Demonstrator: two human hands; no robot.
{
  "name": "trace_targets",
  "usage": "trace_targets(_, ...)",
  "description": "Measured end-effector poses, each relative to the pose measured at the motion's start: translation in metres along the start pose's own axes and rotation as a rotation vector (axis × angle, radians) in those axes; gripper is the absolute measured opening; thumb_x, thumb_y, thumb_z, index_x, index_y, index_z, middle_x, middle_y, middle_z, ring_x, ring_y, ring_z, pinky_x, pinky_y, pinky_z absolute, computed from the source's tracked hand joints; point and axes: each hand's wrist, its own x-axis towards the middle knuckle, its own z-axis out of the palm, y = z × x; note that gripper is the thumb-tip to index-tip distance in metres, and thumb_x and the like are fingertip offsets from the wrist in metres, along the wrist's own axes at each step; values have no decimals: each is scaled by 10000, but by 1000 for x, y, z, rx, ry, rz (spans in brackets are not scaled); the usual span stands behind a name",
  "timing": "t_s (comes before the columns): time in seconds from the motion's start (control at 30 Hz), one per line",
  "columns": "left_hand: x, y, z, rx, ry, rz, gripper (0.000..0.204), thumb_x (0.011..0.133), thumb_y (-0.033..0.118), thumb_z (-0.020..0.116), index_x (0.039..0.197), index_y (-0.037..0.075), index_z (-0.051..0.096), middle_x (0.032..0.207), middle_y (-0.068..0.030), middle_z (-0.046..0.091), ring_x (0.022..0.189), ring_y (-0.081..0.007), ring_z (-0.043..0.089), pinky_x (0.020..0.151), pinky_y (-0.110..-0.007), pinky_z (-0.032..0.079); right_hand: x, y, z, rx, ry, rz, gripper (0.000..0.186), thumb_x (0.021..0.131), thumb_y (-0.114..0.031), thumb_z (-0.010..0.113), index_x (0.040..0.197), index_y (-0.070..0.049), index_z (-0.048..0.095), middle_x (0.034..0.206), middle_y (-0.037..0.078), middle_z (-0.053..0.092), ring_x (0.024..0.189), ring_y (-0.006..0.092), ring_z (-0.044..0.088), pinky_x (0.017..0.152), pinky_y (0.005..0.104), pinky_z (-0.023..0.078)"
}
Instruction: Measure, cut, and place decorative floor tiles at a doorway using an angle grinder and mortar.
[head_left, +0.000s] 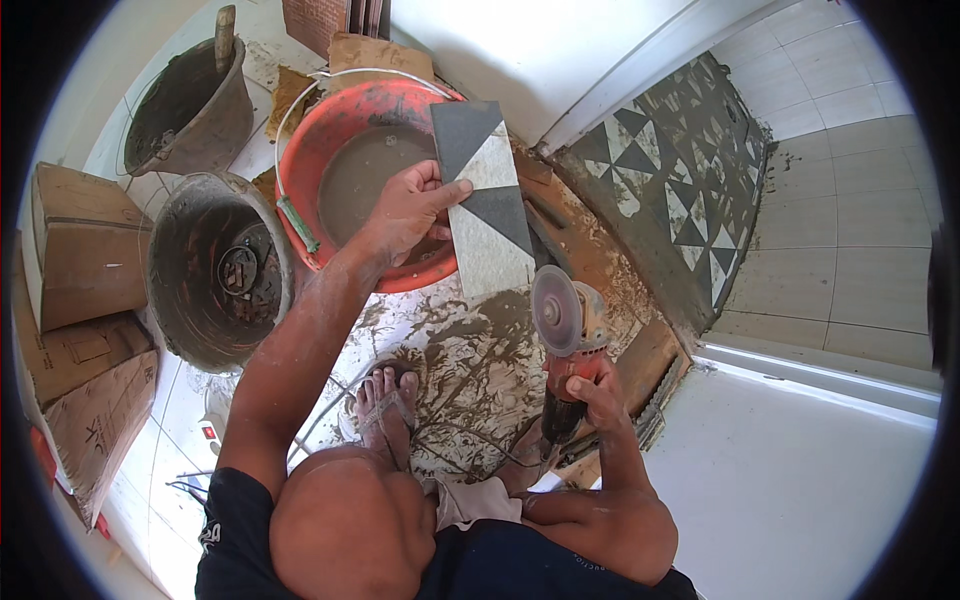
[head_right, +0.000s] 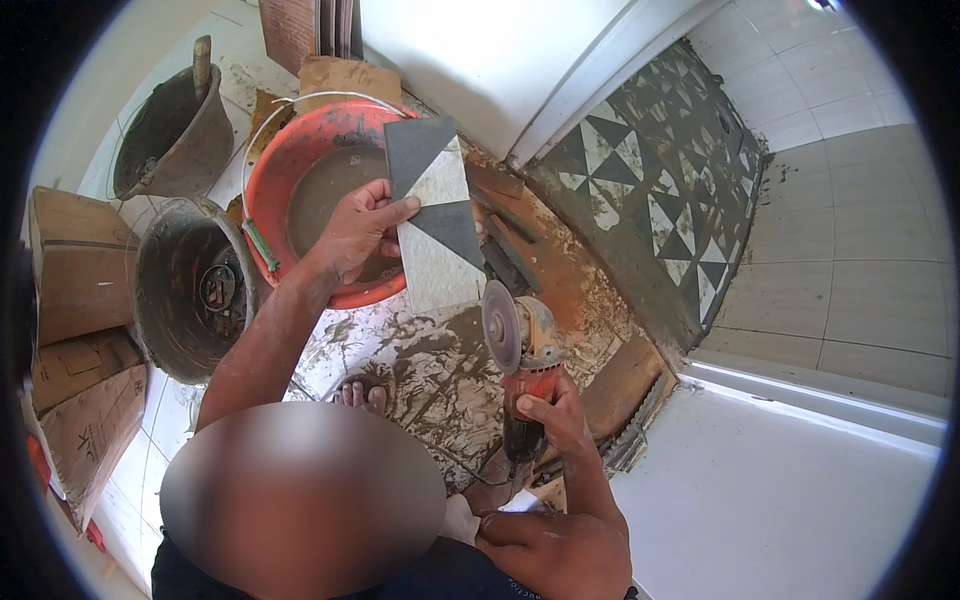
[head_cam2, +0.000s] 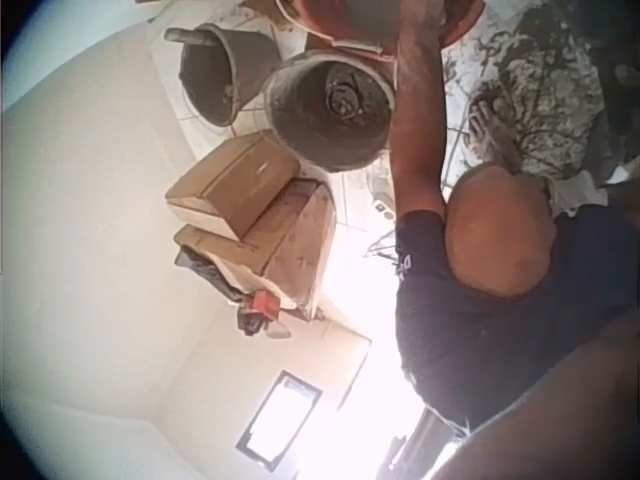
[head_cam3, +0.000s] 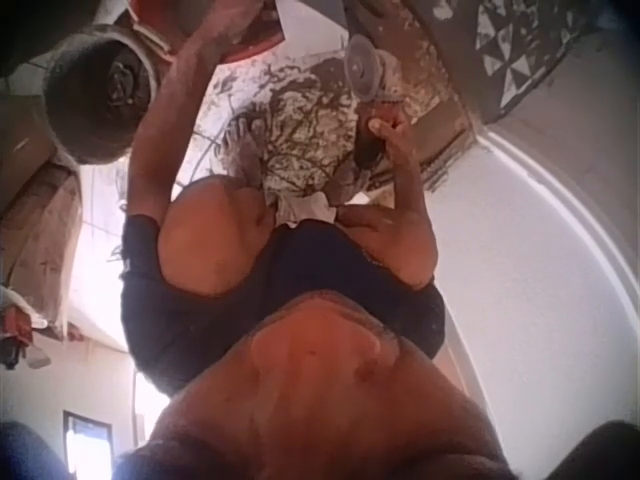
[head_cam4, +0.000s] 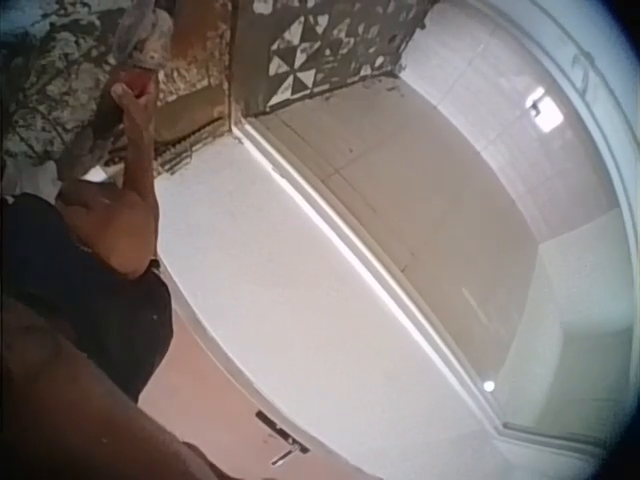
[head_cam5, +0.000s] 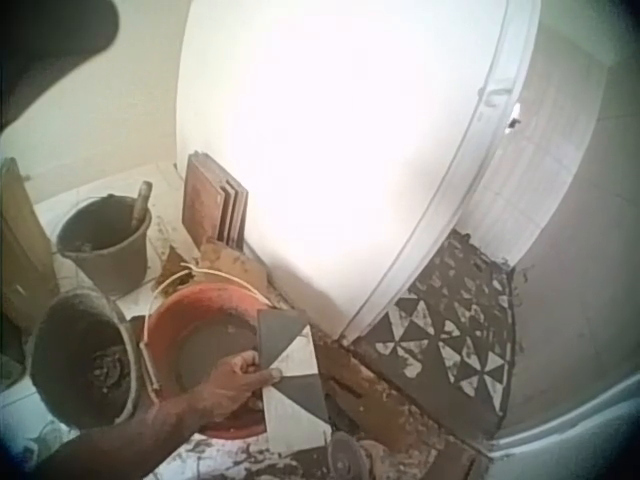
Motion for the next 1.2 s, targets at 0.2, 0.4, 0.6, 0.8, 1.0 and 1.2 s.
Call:
trace_targets(0.2,1,-2,0,-30,-9,-1,228,986,242,725,1113,93,608,982,-3,703,839,-83,692,622,-244,568,4,7,-2,-33,2,-3,733,776,-405,822,1300,41,568,1148,138,688,1031,210,658,923,353,513)
trace_targets(0.4,1,-3,-2,-30,-23,12,213,984,236,727,1097,95,615,970,10,691,835,-75,685,609,-242,565,7,10,-1,-18,29,4,741,776,-386,832,1322,30,553,1158,142,694,1046,214,670,946,365,520)
trace_targets(0.6,1,-4,-3,-55,-24,33,201,976,212,735,1075,90,611,968,4,689,813,-71,683,574,-220,553,10,9,3,-19,41,-18,714,795,-371,813,1320,37,554,1168,143,698,1044,213,673,949,362,521)
trace_targets(0.8,3,-6,-1,-49,-5,39,202,965,203,746,1034,76,605,914,10,647,783,-78,671,567,-233,568,14,9,2,-49,46,-42,677,803,-373,801,1291,39,578,1166,143,700,1046,212,670,948,361,512)
trace_targets(1.0,2,-3,-1,-49,-20,59,203,962,191,749,1029,61,608,910,3,649,767,-82,667,542,-224,558,16,3,5,-54,34,-38,657,807,-360,801,1281,41,586,1168,146,697,1050,213,667,951,365,507)
trace_targets(1.2,4,-5,-1,-50,-23,66,192,964,188,747,1001,65,604,888,5,641,730,-75,650,527,-225,552,20,9,1,-57,52,-53,650,805,-334,804,1286,43,583,1158,145,701,1035,216,673,953,367,510)
